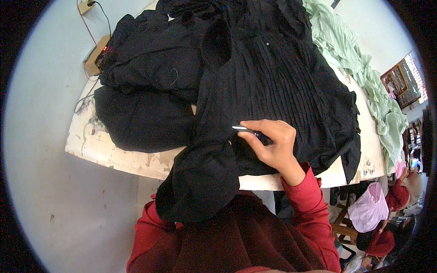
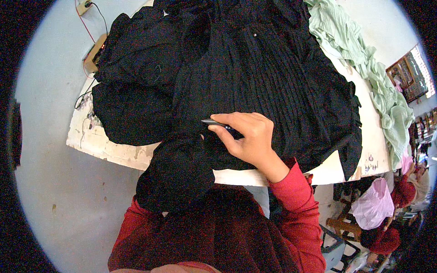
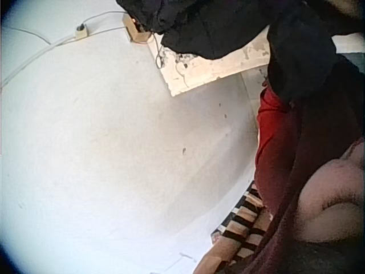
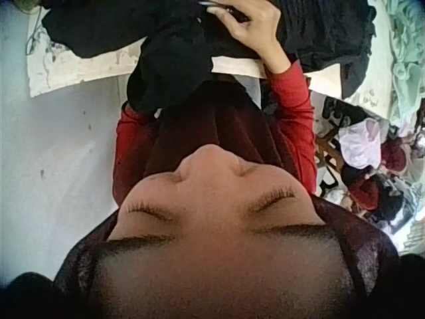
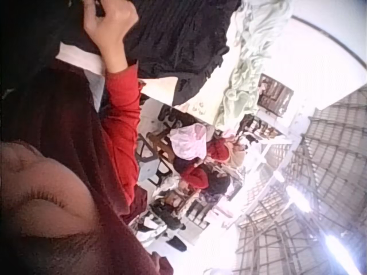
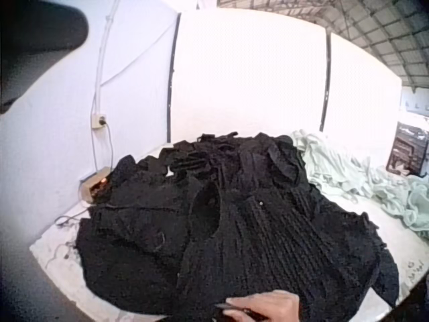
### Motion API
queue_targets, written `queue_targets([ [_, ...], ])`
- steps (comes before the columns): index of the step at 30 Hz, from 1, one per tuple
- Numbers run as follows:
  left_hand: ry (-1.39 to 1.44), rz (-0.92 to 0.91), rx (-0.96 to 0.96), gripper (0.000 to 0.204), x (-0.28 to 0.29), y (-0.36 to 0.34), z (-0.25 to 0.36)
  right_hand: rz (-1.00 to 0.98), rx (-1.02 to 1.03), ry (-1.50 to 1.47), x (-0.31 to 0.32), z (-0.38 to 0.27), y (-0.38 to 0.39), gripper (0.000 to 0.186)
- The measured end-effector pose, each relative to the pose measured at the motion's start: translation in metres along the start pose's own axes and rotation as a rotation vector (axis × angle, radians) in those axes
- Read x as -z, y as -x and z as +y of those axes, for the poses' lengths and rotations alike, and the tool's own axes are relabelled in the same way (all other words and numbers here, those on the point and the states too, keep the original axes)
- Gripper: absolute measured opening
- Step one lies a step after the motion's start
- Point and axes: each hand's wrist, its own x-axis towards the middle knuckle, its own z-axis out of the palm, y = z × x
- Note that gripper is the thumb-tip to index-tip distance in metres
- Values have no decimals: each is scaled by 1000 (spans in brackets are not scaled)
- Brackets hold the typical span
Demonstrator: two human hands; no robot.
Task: The person uses a small blue utility knife to cut a black pleated garment laid on a white table. They repeatedly lift and reposition sections of the fabric to make precise cuts along the pleats.
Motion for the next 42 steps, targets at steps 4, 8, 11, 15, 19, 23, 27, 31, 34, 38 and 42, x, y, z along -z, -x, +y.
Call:
queue_targets([
  [4, -5, -26, -22, 50, -2, 0, 0, 75, -163, -314, -6, -5, 5, 31],
  [8, -19, -64, -70, 51, -2, 2, 0, -185, -103, -392, -14, -51, 12, 47],
  [11, 1, -122, -142, 51, 4, 9, -5, -289, -51, -293, -37, -41, 37, 39],
  [15, 221, -103, -33, 51, 6, 37, -25, 4, -131, -505, -35, -32, 44, 33],
  [19, 1230, 460, 456, 70, -30, 63, 0, -27, -36, -525, -32, -46, 60, 34],
  [23, 1393, 554, 470, 46, -24, 22, 19, -131, -78, -546, -48, -53, 80, 37],
  [27, 1113, 733, 683, 27, -39, 12, 5, -269, -198, -602, -40, -51, 82, 34],
  [31, 1011, 731, 688, 30, -33, 13, 18, -319, -210, -656, -6, -44, 56, 31],
  [34, 1003, 708, 681, 33, -39, 16, 10, -160, -240, -441, 7, -34, 38, 35],
  [38, 1004, 673, 649, 33, -44, 15, 11, -55, -281, -406, 2, -22, 22, 38],
  [42, 1176, 665, 681, 33, -41, 12, 18, -32, -297, -345, -2, -35, 9, 37],
])
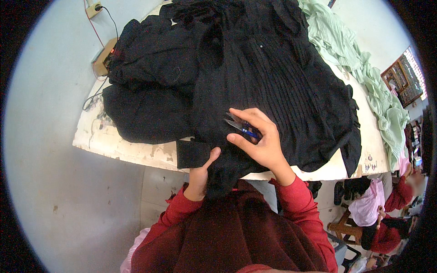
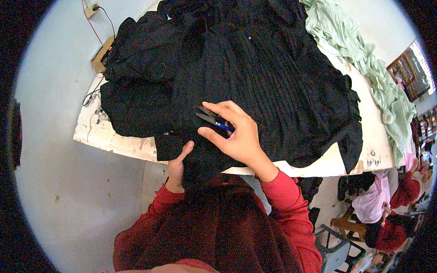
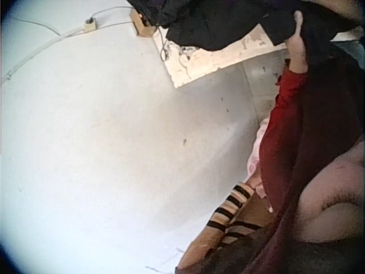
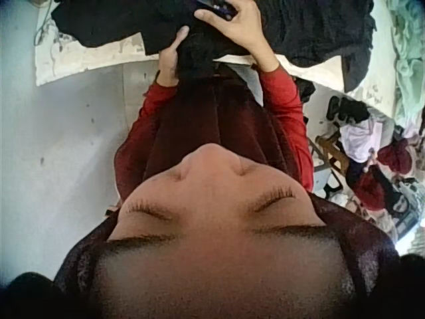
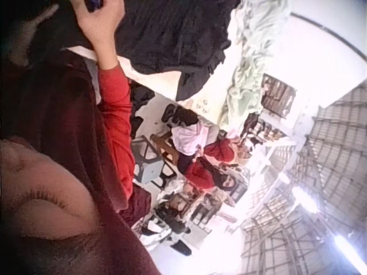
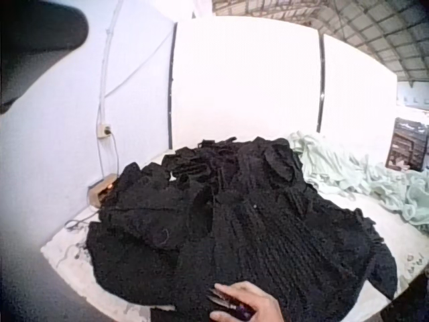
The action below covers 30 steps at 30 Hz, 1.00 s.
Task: The person uses a small blue utility knife to cut a black pleated garment laid on a white table. They repeatedly lift and reposition sections of the fabric to make precise cuts along the pleats.
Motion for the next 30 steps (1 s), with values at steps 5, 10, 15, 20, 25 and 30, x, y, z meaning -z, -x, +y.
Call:
queue_targets([
  [5, 67, -103, 220, 40, 8, -4, 1, -77, -114, 23, 5, 5, 1, 36],
  [10, 187, -102, 386, 41, -13, 9, 23, -80, -154, 33, 10, 4, 3, 26],
  [15, 165, -176, 331, 41, -8, 6, 18, -92, -57, 119, 10, -2, -4, 23],
  [20, 185, -214, 314, 41, -1, 2, 11, -67, 9, 148, 6, -1, -8, 22],
  [25, 197, -227, 323, 40, -1, 3, 12, -47, 82, 148, 4, -2, -9, 21],
  [30, 42, -140, 271, 40, -1, 4, 10, -17, -133, -37, 2, 7, -4, 21],
])
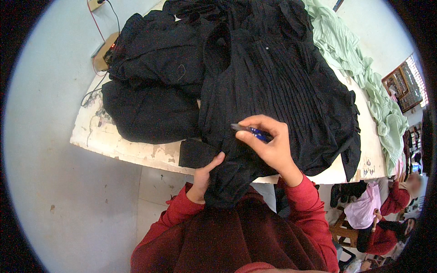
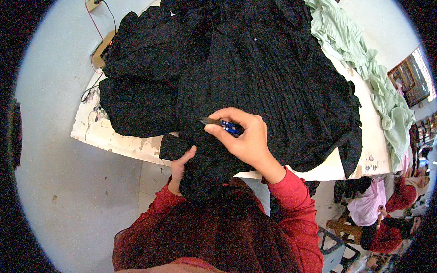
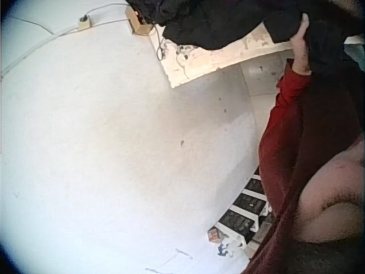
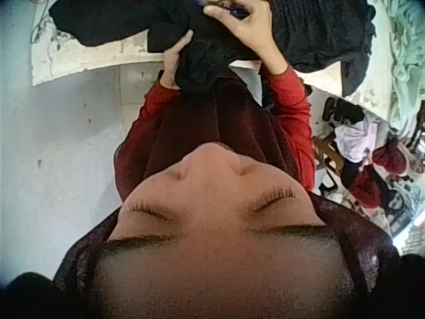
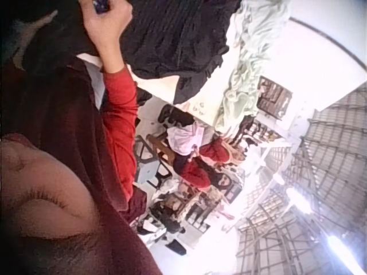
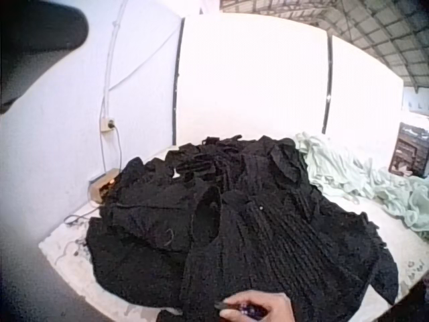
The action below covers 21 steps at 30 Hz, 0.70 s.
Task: The person uses a small blue utility knife to cut a black pleated garment laid on a white table. They repeatedly lift and reposition sections of the fabric to make precise cuts along the pleats.
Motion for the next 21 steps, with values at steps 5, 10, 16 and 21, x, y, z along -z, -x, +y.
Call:
queue_targets([
  [5, 16, 16, -11, 40, 10, -2, -9, -23, -103, -128, -3, 0, 4, 22],
  [10, 69, 2, 38, 41, 7, 0, -3, -54, -62, 57, 1, -3, 4, 24],
  [16, 94, -23, 18, 40, 7, -2, -6, -113, -74, 151, 1, -11, 2, 19],
  [21, 130, 28, -45, 28, 2, 0, -5, -4, -85, -210, -4, -7, 3, 17],
])
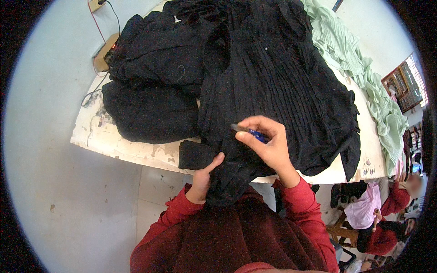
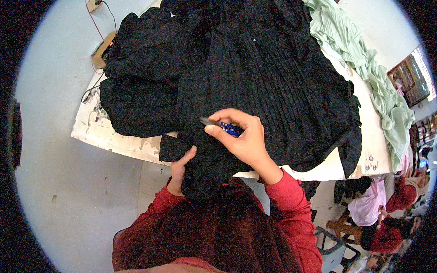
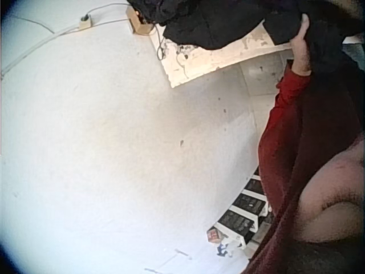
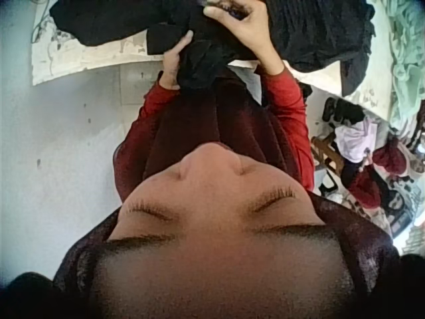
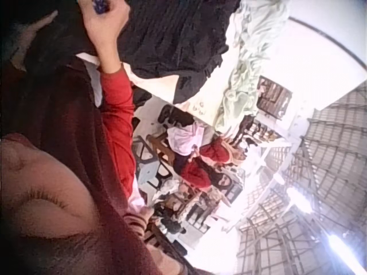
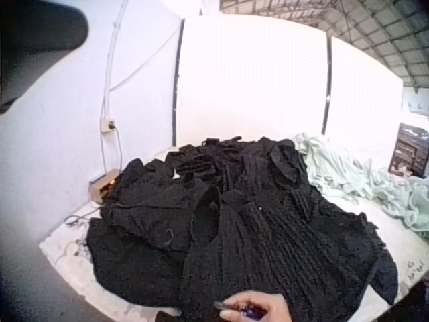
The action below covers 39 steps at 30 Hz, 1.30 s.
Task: The person uses a small blue utility knife to cut a black pleated garment laid on a white table. They repeatedly lift and reposition sections of the fabric to make precise cuts along the pleats.
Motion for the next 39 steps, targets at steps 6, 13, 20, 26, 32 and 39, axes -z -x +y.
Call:
queue_targets([
  [6, -788, 47, -551, 38, 0, -11, -6, -125, -157, -9, -7, 0, -8, 19],
  [13, -1427, -162, -850, 41, -31, -101, 80, -58, -168, -363, 10, -17, -90, 15],
  [20, -797, -8, -805, 48, -96, -139, 83, 157, -141, -434, 12, 19, -97, 17],
  [26, -809, 85, -780, 46, -59, -149, 43, 56, -222, -583, 23, 46, -77, 16],
  [32, -686, -31, -675, 35, -67, -125, 38, -21, -228, -525, 40, 42, -72, 15],
  [39, -621, -43, -603, 31, -65, -117, 40, 27, -135, -427, 41, 27, -68, 18],
])
